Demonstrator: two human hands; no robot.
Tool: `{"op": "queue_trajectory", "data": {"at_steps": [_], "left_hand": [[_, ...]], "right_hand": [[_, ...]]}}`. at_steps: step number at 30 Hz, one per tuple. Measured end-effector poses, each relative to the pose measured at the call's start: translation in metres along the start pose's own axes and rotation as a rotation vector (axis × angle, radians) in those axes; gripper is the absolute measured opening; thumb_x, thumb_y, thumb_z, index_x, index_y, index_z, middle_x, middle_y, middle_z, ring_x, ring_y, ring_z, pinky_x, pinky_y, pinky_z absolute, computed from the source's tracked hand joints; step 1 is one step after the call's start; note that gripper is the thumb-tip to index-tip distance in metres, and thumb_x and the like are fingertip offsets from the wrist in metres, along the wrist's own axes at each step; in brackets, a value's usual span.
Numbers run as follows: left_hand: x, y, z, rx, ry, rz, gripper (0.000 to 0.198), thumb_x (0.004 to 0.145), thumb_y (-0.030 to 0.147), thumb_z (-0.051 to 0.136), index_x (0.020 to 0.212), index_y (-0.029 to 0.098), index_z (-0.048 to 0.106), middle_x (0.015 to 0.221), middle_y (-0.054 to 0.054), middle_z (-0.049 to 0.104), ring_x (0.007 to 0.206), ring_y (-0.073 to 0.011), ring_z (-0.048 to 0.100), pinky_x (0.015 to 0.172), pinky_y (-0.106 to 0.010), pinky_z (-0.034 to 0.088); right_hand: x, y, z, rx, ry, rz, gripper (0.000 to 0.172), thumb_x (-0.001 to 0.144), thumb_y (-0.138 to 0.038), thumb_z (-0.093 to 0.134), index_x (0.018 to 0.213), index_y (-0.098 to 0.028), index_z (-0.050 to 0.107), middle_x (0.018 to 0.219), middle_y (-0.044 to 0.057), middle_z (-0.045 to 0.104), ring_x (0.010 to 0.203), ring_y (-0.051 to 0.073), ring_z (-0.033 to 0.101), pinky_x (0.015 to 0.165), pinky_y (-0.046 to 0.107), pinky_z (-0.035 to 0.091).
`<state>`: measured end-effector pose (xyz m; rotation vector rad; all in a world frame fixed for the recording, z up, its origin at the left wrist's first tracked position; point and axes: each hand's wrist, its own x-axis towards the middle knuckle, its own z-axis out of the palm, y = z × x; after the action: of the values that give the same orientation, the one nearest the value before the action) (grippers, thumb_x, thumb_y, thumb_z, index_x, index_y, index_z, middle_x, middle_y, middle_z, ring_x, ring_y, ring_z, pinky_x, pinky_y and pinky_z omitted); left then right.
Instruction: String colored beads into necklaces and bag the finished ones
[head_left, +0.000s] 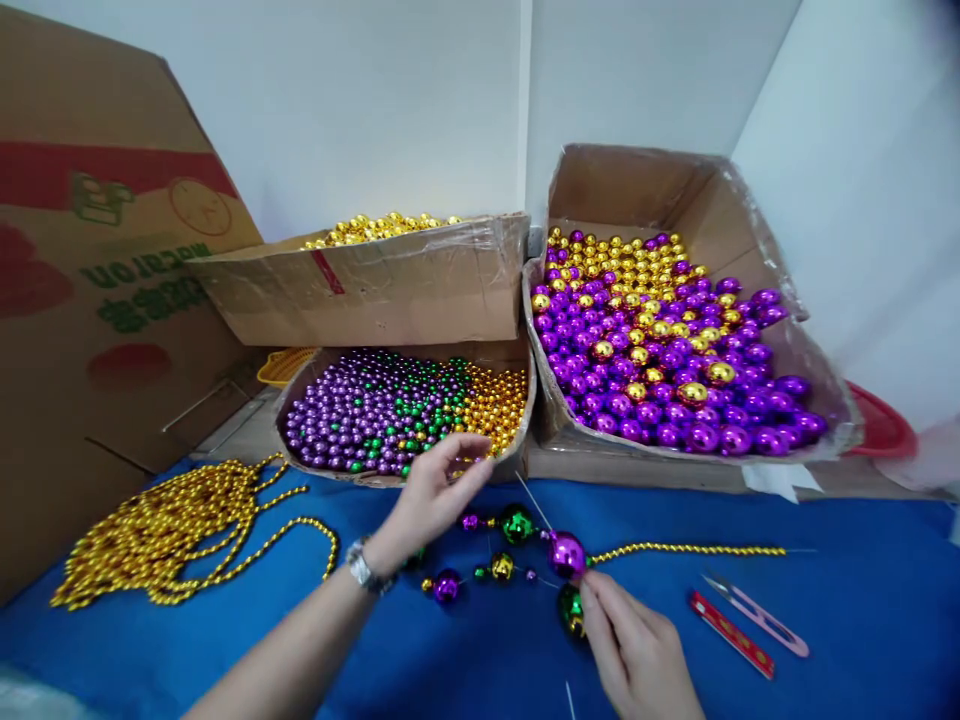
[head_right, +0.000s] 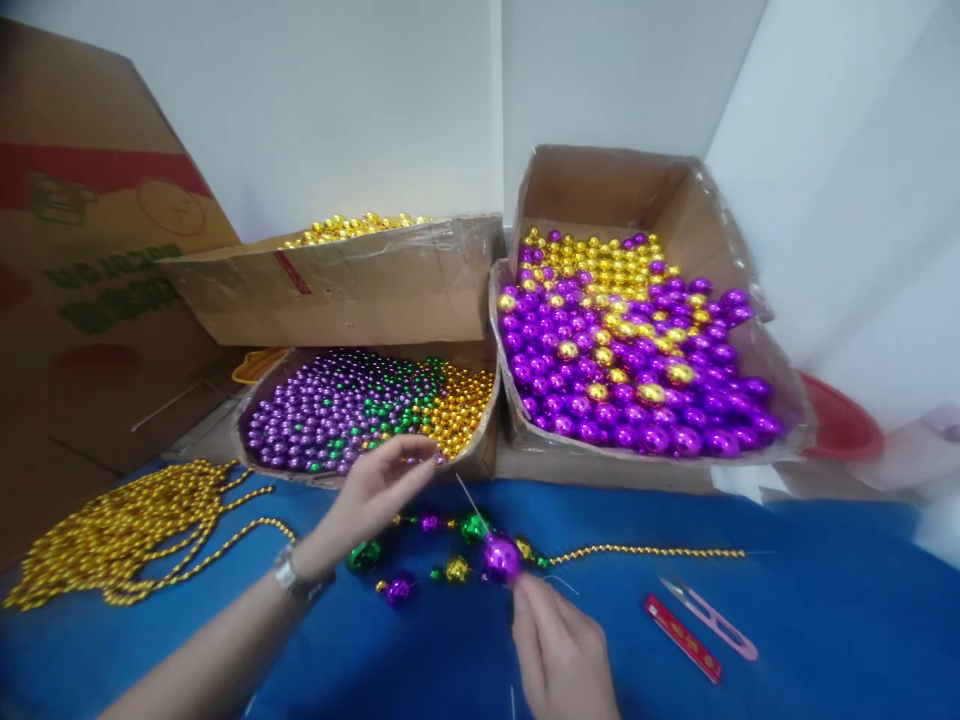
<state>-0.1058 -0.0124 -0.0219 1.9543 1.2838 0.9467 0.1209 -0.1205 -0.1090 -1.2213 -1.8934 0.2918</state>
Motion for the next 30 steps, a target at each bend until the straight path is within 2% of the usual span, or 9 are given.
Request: {"op": "queue_trajectory", "data": {"at_steps": [2,4,9,13,19,22,25,27,30], "left_hand": [[0.022,-0.02,-0.025,0.55,-0.079,0.04,0.023,0.09,0.025,0.043,0.108,0.018,0.057,0.107,-0.008,0.063,0.099,-0.0186,0.058,0.088,-0.031,0.047],[0.04,-0.042,-0.042,0.687,-0.148,0.019,0.016,0.083,0.017,0.05,0.094,0.017,0.063,0.093,-0.009,0.066,0.092,-0.0233,0.059,0.083,-0.036,0.047],[0.059,-0.083,-0.049,0.786,-0.217,-0.036,0.022,0.068,-0.001,0.051,0.073,0.016,0.065,0.079,-0.011,0.064,0.084,-0.0259,0.06,0.074,-0.036,0.048],[0.059,-0.088,-0.045,0.725,-0.182,-0.065,0.022,0.068,-0.001,0.05,0.075,0.014,0.065,0.079,-0.013,0.064,0.086,-0.0262,0.06,0.077,-0.037,0.048],[0.046,-0.055,-0.037,0.397,-0.121,-0.076,0.025,0.085,0.022,0.048,0.103,0.014,0.062,0.093,-0.01,0.067,0.08,-0.0198,0.064,0.074,-0.032,0.052],[0.03,-0.031,-0.021,-0.164,-0.12,-0.166,0.03,0.09,0.03,0.047,0.113,0.014,0.057,0.101,-0.011,0.066,0.083,-0.0167,0.065,0.075,-0.029,0.053],[0.017,-0.014,-0.003,-0.835,-0.155,-0.358,0.023,0.083,0.026,0.061,0.103,0.013,0.063,0.094,-0.009,0.067,0.081,-0.0149,0.065,0.075,-0.026,0.053],[0.012,-0.008,0.005,-0.991,-0.186,-0.423,0.02,0.082,0.023,0.063,0.099,0.012,0.065,0.093,-0.009,0.066,0.079,-0.0133,0.064,0.074,-0.023,0.052],[0.008,-0.003,0.01,-1.03,-0.209,-0.429,0.021,0.082,0.021,0.063,0.101,0.011,0.066,0.095,-0.01,0.066,0.078,-0.0125,0.064,0.074,-0.023,0.052]], "right_hand": [[-0.002,0.002,-0.001,0.0,0.017,-0.005,0.019,0.093,-0.017,0.041,0.102,-0.018,0.058,0.074,0.006,0.067,0.064,0.015,0.067,0.058,0.02,0.052],[-0.003,0.003,0.0,0.005,0.023,-0.008,0.019,0.093,-0.018,0.041,0.101,-0.018,0.058,0.074,0.005,0.066,0.066,0.016,0.067,0.059,0.02,0.052],[-0.005,0.002,0.006,0.0,0.001,-0.003,0.019,0.093,-0.017,0.04,0.101,-0.018,0.058,0.076,0.005,0.066,0.062,0.015,0.066,0.058,0.02,0.051],[-0.005,0.001,0.007,0.021,-0.012,0.001,0.019,0.093,-0.017,0.04,0.1,-0.018,0.057,0.071,0.003,0.064,0.062,0.015,0.065,0.059,0.02,0.051],[0.0,-0.006,0.003,0.05,-0.038,0.039,0.02,0.094,-0.018,0.037,0.097,-0.018,0.058,0.066,0.002,0.06,0.057,0.014,0.061,0.058,0.021,0.049],[0.004,-0.01,0.004,0.07,-0.054,0.057,0.021,0.094,-0.018,0.036,0.094,-0.018,0.058,0.068,0.003,0.061,0.057,0.014,0.059,0.055,0.022,0.046],[0.006,-0.011,0.006,0.068,-0.055,0.057,0.021,0.094,-0.017,0.036,0.095,-0.018,0.058,0.07,0.004,0.062,0.058,0.015,0.059,0.057,0.023,0.045],[0.005,-0.011,0.005,0.064,-0.058,0.06,0.021,0.094,-0.017,0.036,0.096,-0.018,0.057,0.071,0.004,0.062,0.059,0.014,0.059,0.059,0.024,0.046],[0.005,-0.011,0.002,0.056,-0.055,0.072,0.021,0.094,-0.017,0.036,0.098,-0.019,0.057,0.073,0.004,0.063,0.06,0.015,0.059,0.059,0.024,0.045]]}}
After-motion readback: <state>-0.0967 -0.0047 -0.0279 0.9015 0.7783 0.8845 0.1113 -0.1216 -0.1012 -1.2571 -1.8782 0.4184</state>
